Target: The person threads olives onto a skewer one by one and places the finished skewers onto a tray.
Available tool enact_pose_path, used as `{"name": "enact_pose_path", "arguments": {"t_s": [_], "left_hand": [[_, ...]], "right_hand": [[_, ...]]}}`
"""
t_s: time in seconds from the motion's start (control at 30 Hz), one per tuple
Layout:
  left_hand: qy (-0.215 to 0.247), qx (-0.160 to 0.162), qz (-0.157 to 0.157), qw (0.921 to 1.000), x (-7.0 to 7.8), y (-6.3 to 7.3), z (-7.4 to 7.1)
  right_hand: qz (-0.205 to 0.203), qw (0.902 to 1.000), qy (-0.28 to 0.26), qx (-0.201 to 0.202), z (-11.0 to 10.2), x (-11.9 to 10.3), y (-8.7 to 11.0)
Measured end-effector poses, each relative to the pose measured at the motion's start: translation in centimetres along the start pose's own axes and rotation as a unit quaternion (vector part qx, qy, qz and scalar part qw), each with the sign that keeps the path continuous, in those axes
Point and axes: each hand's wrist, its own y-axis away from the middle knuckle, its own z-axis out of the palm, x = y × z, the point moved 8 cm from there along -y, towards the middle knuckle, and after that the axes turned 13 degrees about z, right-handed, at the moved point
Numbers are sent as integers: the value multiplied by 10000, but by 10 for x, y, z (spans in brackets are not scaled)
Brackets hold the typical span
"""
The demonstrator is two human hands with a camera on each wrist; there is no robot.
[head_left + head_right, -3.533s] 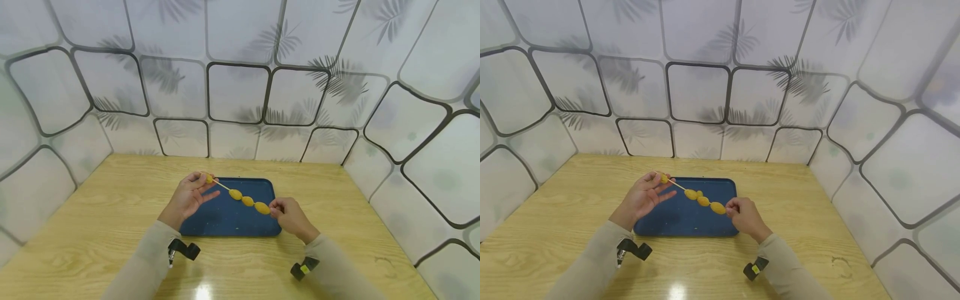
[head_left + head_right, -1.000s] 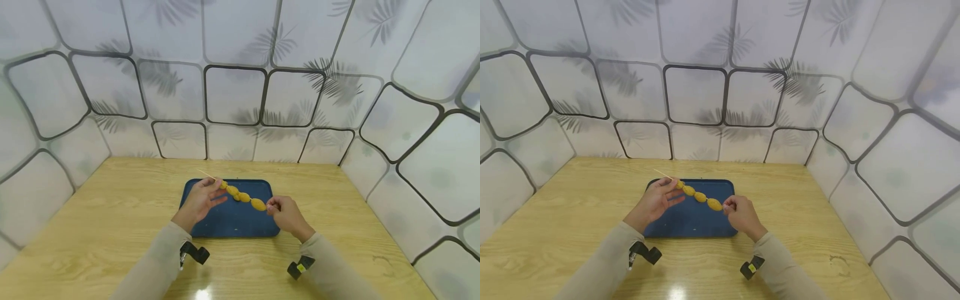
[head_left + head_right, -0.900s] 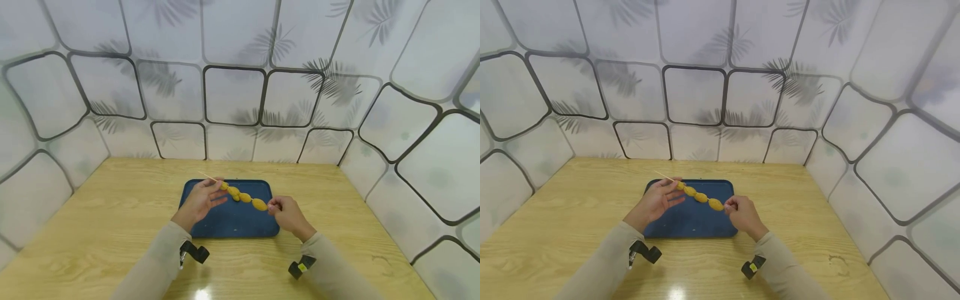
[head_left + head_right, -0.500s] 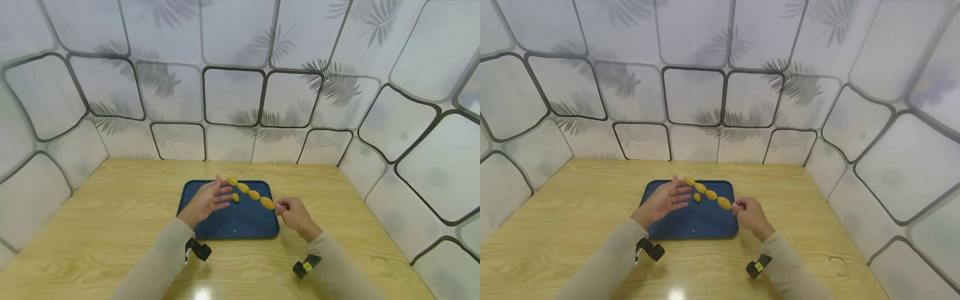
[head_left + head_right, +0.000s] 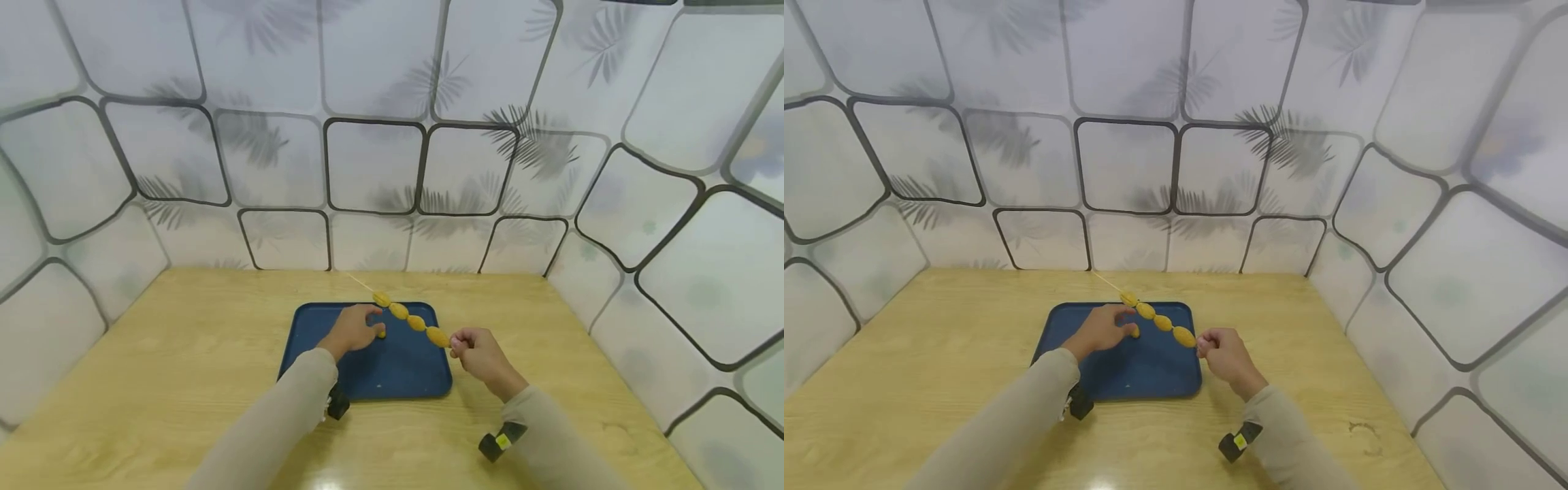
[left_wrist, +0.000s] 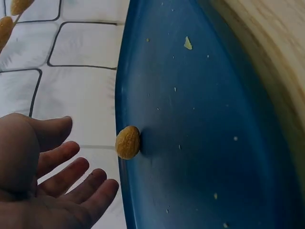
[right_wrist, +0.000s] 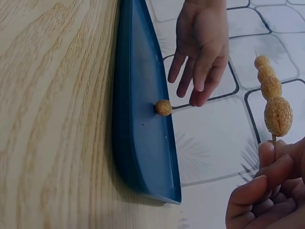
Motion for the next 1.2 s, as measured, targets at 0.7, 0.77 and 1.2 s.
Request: {"name": "enact_pose_path", "arguments": {"t_s": [0.7,0.77,1.2], "left_hand": [[-1358,-1078,-88,9848,9,2,18],[-1428,-1114,-209,9832,6,2,18],[-448,-241,126,9986,-6,14,-5]], "right_hand": [[-257,9996,20,-122,6,1,2],[-384,9991,-27,-172,6,-1,3],[-133,9993,-145,-322,9,0,2]]}}
